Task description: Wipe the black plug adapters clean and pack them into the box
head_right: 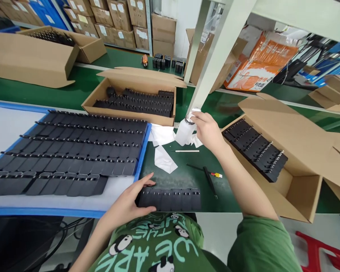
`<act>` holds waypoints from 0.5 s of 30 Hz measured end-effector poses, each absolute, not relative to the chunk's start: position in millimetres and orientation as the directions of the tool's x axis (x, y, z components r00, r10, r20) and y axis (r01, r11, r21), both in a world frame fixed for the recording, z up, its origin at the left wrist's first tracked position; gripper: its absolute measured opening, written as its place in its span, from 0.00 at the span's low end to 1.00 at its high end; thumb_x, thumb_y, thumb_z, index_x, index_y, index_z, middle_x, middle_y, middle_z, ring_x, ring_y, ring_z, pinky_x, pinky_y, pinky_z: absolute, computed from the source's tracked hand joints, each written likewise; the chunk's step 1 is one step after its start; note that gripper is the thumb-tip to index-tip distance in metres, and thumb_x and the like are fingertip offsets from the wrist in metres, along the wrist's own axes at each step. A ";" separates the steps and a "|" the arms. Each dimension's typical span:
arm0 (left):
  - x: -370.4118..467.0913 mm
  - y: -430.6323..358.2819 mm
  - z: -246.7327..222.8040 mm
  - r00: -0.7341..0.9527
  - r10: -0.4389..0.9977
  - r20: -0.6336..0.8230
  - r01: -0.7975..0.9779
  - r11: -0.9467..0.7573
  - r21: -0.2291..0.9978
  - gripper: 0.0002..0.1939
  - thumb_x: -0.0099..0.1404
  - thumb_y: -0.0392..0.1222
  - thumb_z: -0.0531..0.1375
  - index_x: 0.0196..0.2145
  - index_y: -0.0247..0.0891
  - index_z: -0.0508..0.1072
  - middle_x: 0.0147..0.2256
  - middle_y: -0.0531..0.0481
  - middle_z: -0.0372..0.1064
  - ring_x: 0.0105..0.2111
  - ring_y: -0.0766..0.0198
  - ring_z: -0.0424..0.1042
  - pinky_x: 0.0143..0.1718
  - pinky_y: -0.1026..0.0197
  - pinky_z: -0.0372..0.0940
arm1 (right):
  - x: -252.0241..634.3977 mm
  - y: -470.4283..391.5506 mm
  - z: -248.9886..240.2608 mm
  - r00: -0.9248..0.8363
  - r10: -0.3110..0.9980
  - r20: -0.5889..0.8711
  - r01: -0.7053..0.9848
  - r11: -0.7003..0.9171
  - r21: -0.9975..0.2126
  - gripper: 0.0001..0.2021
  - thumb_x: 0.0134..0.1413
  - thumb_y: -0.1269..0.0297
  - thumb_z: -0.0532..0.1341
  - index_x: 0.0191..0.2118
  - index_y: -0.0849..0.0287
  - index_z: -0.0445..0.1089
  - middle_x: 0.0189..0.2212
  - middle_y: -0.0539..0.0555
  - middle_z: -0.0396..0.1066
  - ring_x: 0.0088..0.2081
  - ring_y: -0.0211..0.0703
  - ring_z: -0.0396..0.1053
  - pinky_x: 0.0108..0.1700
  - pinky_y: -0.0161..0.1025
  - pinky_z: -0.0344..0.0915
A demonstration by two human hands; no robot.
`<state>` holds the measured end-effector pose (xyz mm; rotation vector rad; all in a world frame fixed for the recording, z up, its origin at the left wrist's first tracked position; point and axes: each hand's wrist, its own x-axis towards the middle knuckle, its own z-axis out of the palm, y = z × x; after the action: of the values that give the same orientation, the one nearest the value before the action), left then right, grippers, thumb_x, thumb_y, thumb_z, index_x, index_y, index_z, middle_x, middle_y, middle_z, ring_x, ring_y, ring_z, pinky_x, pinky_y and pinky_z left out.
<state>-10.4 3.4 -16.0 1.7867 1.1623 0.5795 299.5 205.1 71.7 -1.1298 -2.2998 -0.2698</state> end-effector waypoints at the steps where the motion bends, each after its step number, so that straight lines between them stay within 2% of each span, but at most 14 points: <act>1: -10.5 3.6 -15.6 0.450 0.889 -0.085 0.465 -0.152 0.872 0.47 0.62 0.43 0.68 0.70 0.56 0.46 0.58 0.46 0.67 0.58 0.50 0.67 0.59 0.44 0.63 | 299.4 205.1 71.3 -0.488 0.663 0.567 0.778 0.625 -0.062 0.21 0.61 0.76 0.48 0.50 0.56 0.75 0.53 0.59 0.73 0.49 0.54 0.71 0.52 0.57 0.72; 10: -10.9 3.6 -13.3 0.469 0.877 -0.103 0.437 -0.129 0.890 0.55 0.56 0.45 0.73 0.70 0.57 0.44 0.59 0.47 0.66 0.60 0.50 0.65 0.61 0.42 0.60 | 299.5 203.0 72.2 -0.507 0.618 0.601 0.753 0.656 -0.040 0.19 0.62 0.76 0.49 0.47 0.59 0.76 0.51 0.61 0.74 0.49 0.55 0.72 0.51 0.56 0.73; 15: -11.1 3.5 -13.1 0.470 0.877 -0.096 0.445 -0.142 0.884 0.55 0.55 0.46 0.73 0.70 0.55 0.45 0.59 0.44 0.66 0.60 0.47 0.65 0.61 0.41 0.61 | 299.2 204.2 70.0 -0.493 0.620 0.610 0.758 0.650 -0.048 0.19 0.62 0.76 0.49 0.47 0.59 0.75 0.51 0.60 0.74 0.48 0.55 0.71 0.51 0.56 0.72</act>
<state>-11.1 3.5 -13.1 1.7650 1.1281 0.5682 299.2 204.2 70.0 -1.0667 -2.2703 -0.3023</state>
